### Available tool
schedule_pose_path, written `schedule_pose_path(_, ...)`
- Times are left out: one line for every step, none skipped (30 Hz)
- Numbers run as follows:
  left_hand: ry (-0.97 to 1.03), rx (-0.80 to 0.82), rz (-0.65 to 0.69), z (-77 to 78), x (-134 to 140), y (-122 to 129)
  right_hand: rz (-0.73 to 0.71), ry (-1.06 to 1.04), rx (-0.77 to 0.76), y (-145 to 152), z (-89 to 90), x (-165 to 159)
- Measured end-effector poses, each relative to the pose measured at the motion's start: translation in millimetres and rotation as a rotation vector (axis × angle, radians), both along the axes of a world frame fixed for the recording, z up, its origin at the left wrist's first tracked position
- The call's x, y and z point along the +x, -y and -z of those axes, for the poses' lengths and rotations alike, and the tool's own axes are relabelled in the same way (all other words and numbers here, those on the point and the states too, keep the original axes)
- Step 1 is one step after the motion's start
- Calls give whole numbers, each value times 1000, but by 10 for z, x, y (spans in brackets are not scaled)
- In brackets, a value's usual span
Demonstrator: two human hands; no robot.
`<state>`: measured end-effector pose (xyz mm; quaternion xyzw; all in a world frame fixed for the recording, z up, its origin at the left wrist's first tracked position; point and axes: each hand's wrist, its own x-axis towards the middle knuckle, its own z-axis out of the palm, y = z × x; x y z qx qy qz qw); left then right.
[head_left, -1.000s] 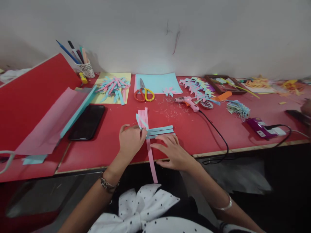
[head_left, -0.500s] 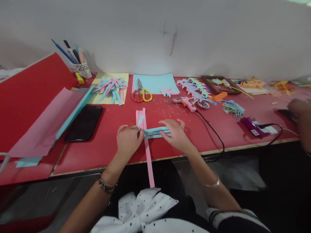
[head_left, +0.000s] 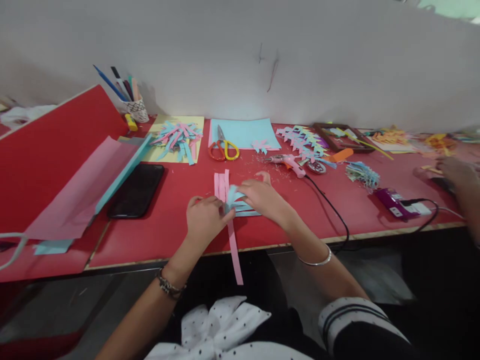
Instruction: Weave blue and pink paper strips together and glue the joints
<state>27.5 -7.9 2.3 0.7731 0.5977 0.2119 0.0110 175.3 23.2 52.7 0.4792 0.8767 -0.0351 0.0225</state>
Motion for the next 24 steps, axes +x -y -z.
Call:
schedule_pose_path(-8, -3, -3, -6, 16, -4, -44, 50, -21, -20, -30, -57)
schedule_pose_path(-23, -9, -10, -13, 32, -9, -91, 90, -33, -38, -53, -115)
schedule_pose_path(-41, -16, -19, -21, 49, -16, -131, 123, -41, -53, -71, -172)
schedule_pose_path(-59, -22, -29, -28, 64, -22, -160, 146, -48, -65, -85, -223)
schedule_pose_path(-76, -27, -40, -34, 76, -28, -181, 152, -57, -74, -97, -264)
schedule_pose_path(-94, -32, -49, -37, 84, -34, -193, 141, -68, -79, -107, -291)
schedule_pose_path(-108, -34, -58, -38, 89, -38, -198, 113, -78, -81, -117, -303)
schedule_pose_path(-119, -30, -68, -36, 89, -42, -196, 68, -81, -79, -126, -295)
schedule_pose_path(-129, -23, -74, -33, 86, -45, -185, 9, -70, -72, -134, -268)
schedule_pose_path(-137, -13, -79, -29, 81, -47, -163, -51, -43, -56, -139, -222)
schedule_pose_path(-143, -3, -84, -26, 74, -49, -130, -105, -7, -31, -140, -159)
schedule_pose_path(-146, 6, -90, -24, 67, -51, -93, -153, 33, 8, -133, -83)
schedule_pose_path(-147, 7, -96, -24, 60, -53, -56, -179, 64, 62, -117, 0)
schedule_pose_path(-147, 2, -101, -26, 54, -56, -39, -200, 84, 131, -88, 84)
schedule_pose_path(-147, -8, -104, -31, 50, -60, -65, -224, 76, 216, -44, 160)
schedule_pose_path(-147, -18, -109, -37, 48, -63, -127, -235, 43, 313, 16, 224)
schedule_pose_path(-147, -27, -107, -45, 47, -66, -183, -234, 30, 419, 93, 270)
schedule_pose_path(-147, -33, -103, -53, 47, -69, -203, -214, 44, 528, 183, 296)
schedule_pose_path(-147, -36, -98, -61, 48, -70, -212, -188, 71, 635, 283, 301)
schedule_pose_path(-146, -37, -97, -69, 49, -70, -210, -168, 119, 734, 387, 287)
schedule_pose_path(-144, -35, -97, -75, 50, -69, -207, -157, 181, 821, 489, 257)
schedule_pose_path(-144, -33, -97, -80, 50, -67, -197, -160, 257, 893, 583, 218)
schedule_pose_path(-145, -29, -97, -84, 49, -65, -191, -196, 354, 947, 662, 174)
schedule_pose_path(-148, -25, -97, -86, 46, -64, -191, -256, 447, 983, 723, 131)
